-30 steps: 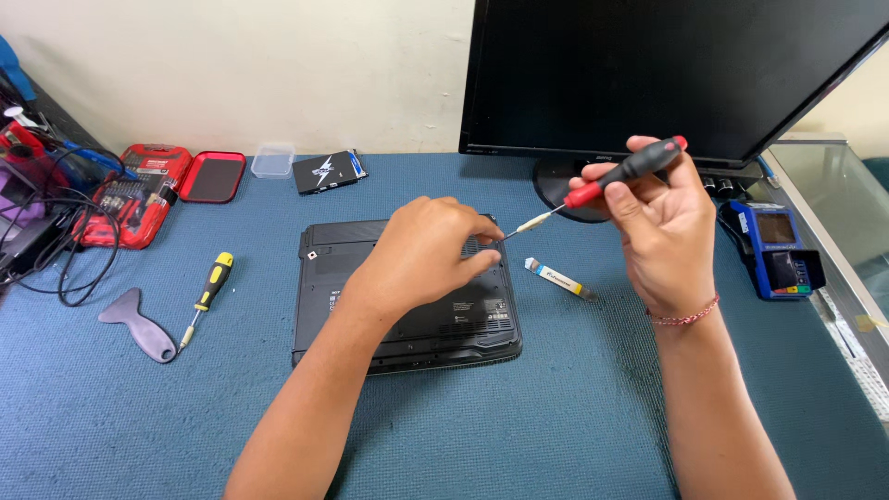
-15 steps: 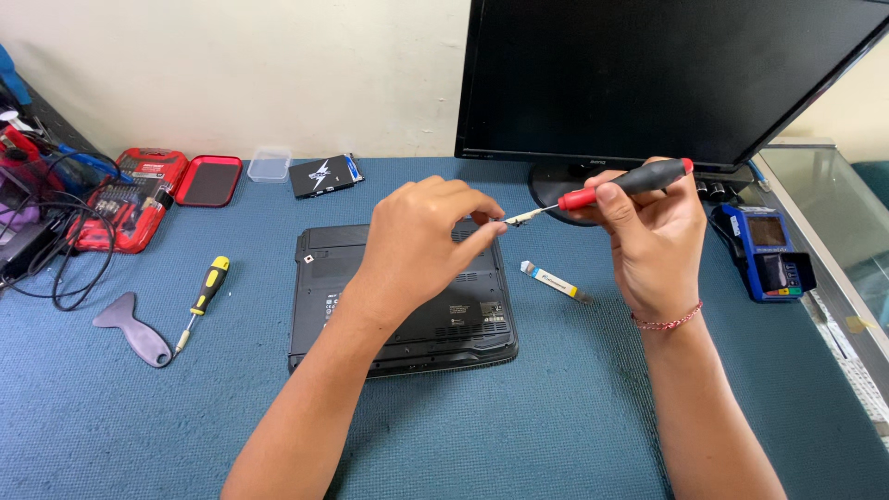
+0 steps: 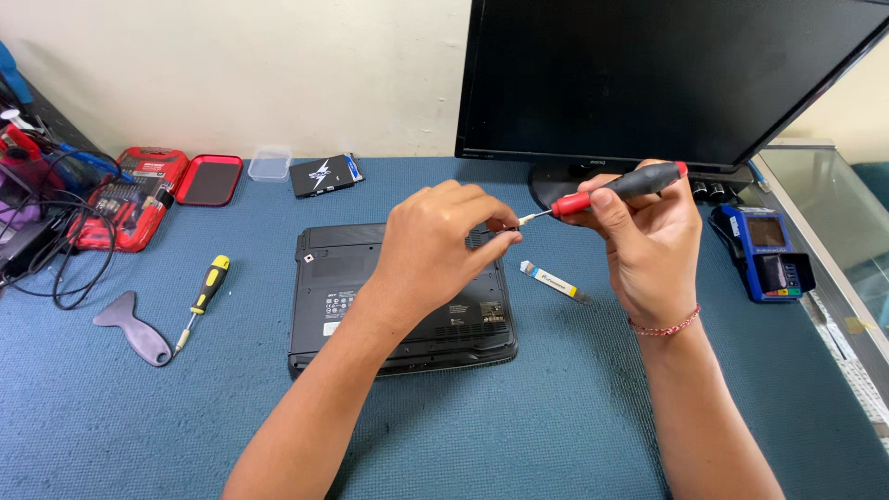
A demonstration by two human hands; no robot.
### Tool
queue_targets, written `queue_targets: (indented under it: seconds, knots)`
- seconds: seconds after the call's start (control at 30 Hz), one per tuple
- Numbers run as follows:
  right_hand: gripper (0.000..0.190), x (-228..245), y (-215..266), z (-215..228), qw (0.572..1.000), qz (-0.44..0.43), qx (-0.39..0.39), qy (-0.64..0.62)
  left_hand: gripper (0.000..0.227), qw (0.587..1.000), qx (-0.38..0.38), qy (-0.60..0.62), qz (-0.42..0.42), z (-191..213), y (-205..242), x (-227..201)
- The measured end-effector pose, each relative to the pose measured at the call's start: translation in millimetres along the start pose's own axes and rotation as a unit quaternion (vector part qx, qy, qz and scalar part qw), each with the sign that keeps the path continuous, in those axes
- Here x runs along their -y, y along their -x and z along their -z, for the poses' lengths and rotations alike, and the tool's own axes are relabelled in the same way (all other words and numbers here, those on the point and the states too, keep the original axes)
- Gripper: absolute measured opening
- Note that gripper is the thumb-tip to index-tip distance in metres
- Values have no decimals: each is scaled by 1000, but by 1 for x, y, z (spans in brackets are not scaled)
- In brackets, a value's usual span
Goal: The person uses a screwdriver to remove multiple screws from the bottom panel of a laptop placed on a blue mat. The person systematically unscrews each screw and sets them aside, preparing to open the laptop casing.
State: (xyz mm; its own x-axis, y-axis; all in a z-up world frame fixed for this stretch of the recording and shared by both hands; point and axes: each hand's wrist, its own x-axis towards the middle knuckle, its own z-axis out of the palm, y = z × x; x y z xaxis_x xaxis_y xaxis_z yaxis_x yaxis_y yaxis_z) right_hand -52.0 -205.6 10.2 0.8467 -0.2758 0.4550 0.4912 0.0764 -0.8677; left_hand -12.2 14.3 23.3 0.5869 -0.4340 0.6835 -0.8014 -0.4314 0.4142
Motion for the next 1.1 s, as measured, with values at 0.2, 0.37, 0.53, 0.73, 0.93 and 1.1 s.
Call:
queue_targets:
  seconds: [0.2, 0.37, 0.53, 0.73, 0.93, 1.1]
  knots:
    - [30, 0, 1, -1, 1000, 6, 0, -2, 18, 1000, -1, 6, 0, 2, 0, 2]
    - [29, -2, 3, -5, 1000, 9, -2, -18, 15, 1000, -3, -2, -9, 7, 0, 3]
    - [27, -15, 11, -11, 999, 18, -1, -49, 13, 999, -23, -39, -24, 16, 6, 3]
    - [32, -21, 22, -25, 997, 52, 9, -51, 7, 996, -73, -39, -44, 31, 13, -4]
    - [30, -32, 35, -45, 992, 116, 40, 3, 2, 997, -67, 16, -40, 9, 46, 27]
    - [26, -94, 43, -63, 993, 99, 64, 9, 13, 997, 58, -5, 45, -4, 84, 80]
